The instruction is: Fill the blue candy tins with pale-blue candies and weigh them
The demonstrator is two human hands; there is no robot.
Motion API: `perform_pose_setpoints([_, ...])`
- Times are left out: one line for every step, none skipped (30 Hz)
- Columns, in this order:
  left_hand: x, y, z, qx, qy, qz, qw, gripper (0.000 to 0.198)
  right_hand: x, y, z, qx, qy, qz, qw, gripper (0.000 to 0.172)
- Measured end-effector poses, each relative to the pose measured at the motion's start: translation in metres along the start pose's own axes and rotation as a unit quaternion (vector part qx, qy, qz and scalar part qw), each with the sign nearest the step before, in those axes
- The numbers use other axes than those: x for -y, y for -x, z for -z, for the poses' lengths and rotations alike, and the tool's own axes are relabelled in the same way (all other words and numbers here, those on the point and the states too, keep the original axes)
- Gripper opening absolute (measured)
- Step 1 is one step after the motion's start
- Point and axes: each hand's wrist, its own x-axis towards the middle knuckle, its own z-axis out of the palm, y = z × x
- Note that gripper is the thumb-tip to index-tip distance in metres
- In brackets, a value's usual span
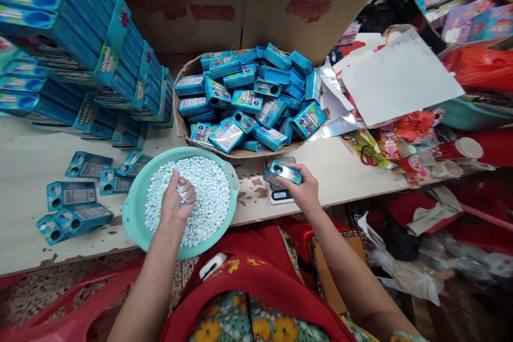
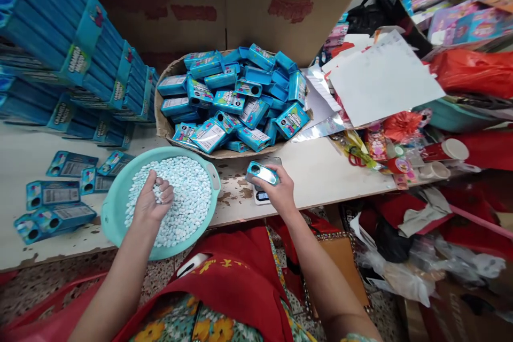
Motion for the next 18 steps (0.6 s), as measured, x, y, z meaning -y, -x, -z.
perform_pose_setpoints([-0.001, 0.009, -0.007, 0.017, 0.007, -0.006, 1.0, 0.035, 0.016, 0.005, -0.005, 0.023, -0.001, 0.039, 0.999, 0.044])
perform_pose_setpoints([-0.002, 0.019, -0.016, 0.037, 0.015, -0.016, 0.999, 0.036, 0.032, 0.01, -0.013, 0.053, 0.001, 0.08, 0.995, 0.04])
perform_pose_setpoints([-0.003, 0.029, -0.025, 0.058, 0.022, -0.029, 0.998, 0.038, 0.047, 0.015, -0.022, 0.085, 0.006, 0.118, 0.989, 0.037])
perform_pose_setpoints([-0.004, 0.038, -0.034, 0.075, 0.026, -0.049, 0.996, 0.039, 0.06, 0.019, -0.032, 0.116, 0.014, 0.15, 0.982, 0.035])
perform_pose_setpoints([-0.003, 0.046, -0.042, 0.086, 0.027, -0.078, 0.993, 0.04, 0.071, 0.024, -0.043, 0.143, 0.024, 0.176, 0.974, 0.033])
perform_pose_setpoints([-0.002, 0.051, -0.049, 0.092, 0.023, -0.113, 0.989, 0.04, 0.08, 0.027, -0.055, 0.163, 0.033, 0.196, 0.966, 0.033])
perform_pose_setpoints([-0.001, 0.055, -0.054, 0.091, 0.015, -0.152, 0.984, 0.04, 0.087, 0.03, -0.066, 0.177, 0.04, 0.21, 0.961, 0.033])
perform_pose_setpoints([0.001, 0.056, -0.057, 0.084, 0.005, -0.194, 0.977, 0.04, 0.091, 0.033, -0.076, 0.187, 0.046, 0.22, 0.956, 0.033])
perform_pose_setpoints([0.003, 0.055, -0.059, 0.072, -0.006, -0.235, 0.969, 0.04, 0.095, 0.035, -0.084, 0.195, 0.049, 0.226, 0.953, 0.033])
perform_pose_setpoints([0.005, 0.054, -0.06, 0.059, -0.015, -0.27, 0.961, 0.039, 0.097, 0.037, -0.091, 0.2, 0.051, 0.23, 0.951, 0.033])
perform_pose_setpoints([0.006, 0.052, -0.059, 0.046, -0.021, -0.297, 0.954, 0.039, 0.098, 0.038, -0.097, 0.204, 0.051, 0.233, 0.949, 0.033])
perform_pose_setpoints([0.007, 0.05, -0.058, 0.033, -0.026, -0.314, 0.949, 0.039, 0.099, 0.039, -0.101, 0.209, 0.05, 0.235, 0.948, 0.032])
perform_pose_setpoints([0.007, 0.049, -0.057, 0.024, -0.028, -0.321, 0.946, 0.04, 0.099, 0.039, -0.104, 0.213, 0.05, 0.235, 0.947, 0.032])
perform_pose_setpoints([0.006, 0.048, -0.055, 0.019, -0.03, -0.32, 0.947, 0.042, 0.1, 0.04, -0.105, 0.217, 0.048, 0.234, 0.946, 0.032])
perform_pose_setpoints([0.004, 0.046, -0.052, 0.018, -0.032, -0.311, 0.95, 0.043, 0.1, 0.04, -0.106, 0.221, 0.046, 0.231, 0.946, 0.033])
perform_pose_setpoints([0.003, 0.045, -0.048, 0.017, -0.034, -0.3, 0.953, 0.044, 0.1, 0.04, -0.106, 0.224, 0.041, 0.225, 0.947, 0.033])
perform_pose_setpoints([0.0, 0.042, -0.043, 0.016, -0.041, -0.292, 0.956, 0.045, 0.1, 0.04, -0.106, 0.225, 0.034, 0.217, 0.949, 0.034])
perform_pose_setpoints([-0.002, 0.039, -0.036, 0.008, -0.057, -0.29, 0.955, 0.044, 0.099, 0.04, -0.105, 0.225, 0.026, 0.209, 0.951, 0.035])
